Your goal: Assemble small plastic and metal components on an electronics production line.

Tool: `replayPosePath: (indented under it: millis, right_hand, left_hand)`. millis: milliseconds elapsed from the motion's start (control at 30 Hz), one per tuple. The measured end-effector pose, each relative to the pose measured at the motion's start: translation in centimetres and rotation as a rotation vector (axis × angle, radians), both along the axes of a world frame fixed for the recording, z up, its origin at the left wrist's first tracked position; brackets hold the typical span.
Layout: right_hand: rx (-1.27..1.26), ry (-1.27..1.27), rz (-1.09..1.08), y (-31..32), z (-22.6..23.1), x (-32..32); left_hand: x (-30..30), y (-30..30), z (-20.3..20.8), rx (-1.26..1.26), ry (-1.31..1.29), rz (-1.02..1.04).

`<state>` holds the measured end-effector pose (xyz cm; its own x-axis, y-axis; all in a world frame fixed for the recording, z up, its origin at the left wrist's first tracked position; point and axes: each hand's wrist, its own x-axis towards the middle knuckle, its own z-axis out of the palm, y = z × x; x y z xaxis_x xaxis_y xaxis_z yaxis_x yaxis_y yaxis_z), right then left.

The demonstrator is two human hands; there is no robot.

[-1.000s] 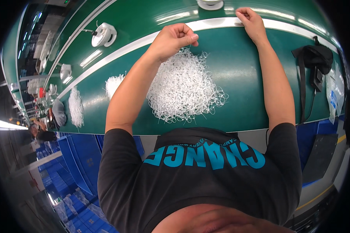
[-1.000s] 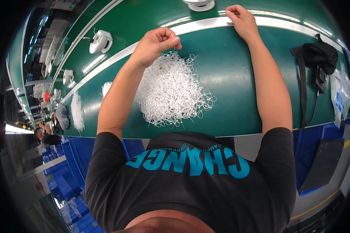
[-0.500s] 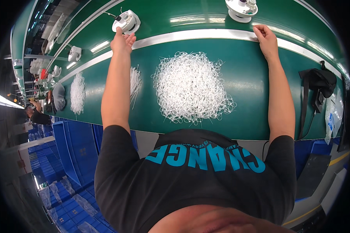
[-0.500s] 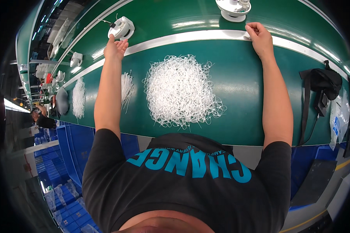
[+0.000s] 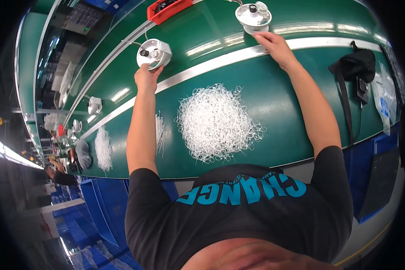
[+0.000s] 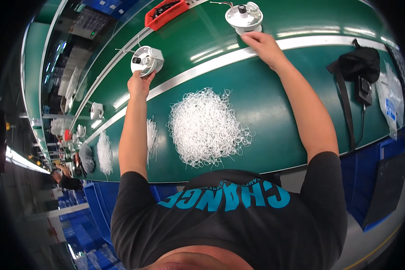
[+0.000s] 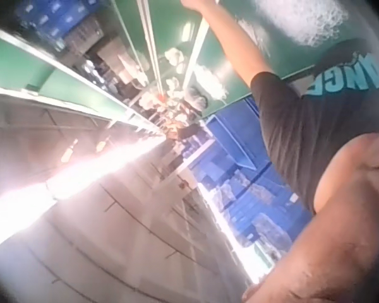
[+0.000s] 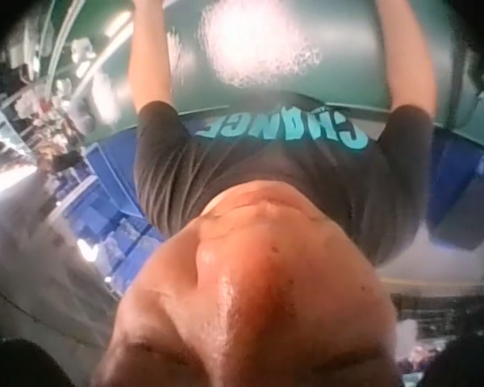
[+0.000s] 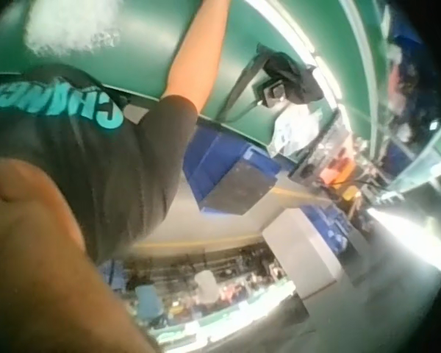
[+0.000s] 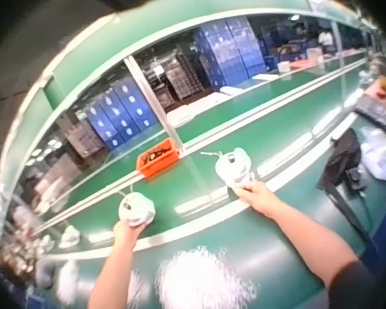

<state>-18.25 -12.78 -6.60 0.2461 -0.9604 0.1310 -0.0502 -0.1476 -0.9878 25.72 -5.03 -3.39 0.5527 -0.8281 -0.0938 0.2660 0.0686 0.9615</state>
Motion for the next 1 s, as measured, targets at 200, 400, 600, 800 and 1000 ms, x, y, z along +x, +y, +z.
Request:
replayPosePath:
  millis: [200,400,600,800,1000]
  right_hand:
    - [-0.034,0.038,0.226,2.0,3.1,2.1]
    - [-0.342,0.351,0.094,1.5,4.6,1.2]
    - [-0.437,0.321,0.137,1.2,4.4,0.2]
    - [-0.248,0.241,0.305,1.1,4.6,0.1]
    - [-0.128,0.271,0.298,2.1,5.6,0.1]
  left_hand:
    - [-14.2,1.4,3.7,0.163,-0.122,-0.455]
    - [-22.0,2.1,2.7,0.246,-0.223,-0.771]
    - [-24.7,2.1,1.4,0.304,-0.169,-0.812]
    - [-23.3,1.9,1.9,0.332,-0.224,-0.813]
    - [-21.1,-0.3,2.9,0.059,-0.23,-0.568]
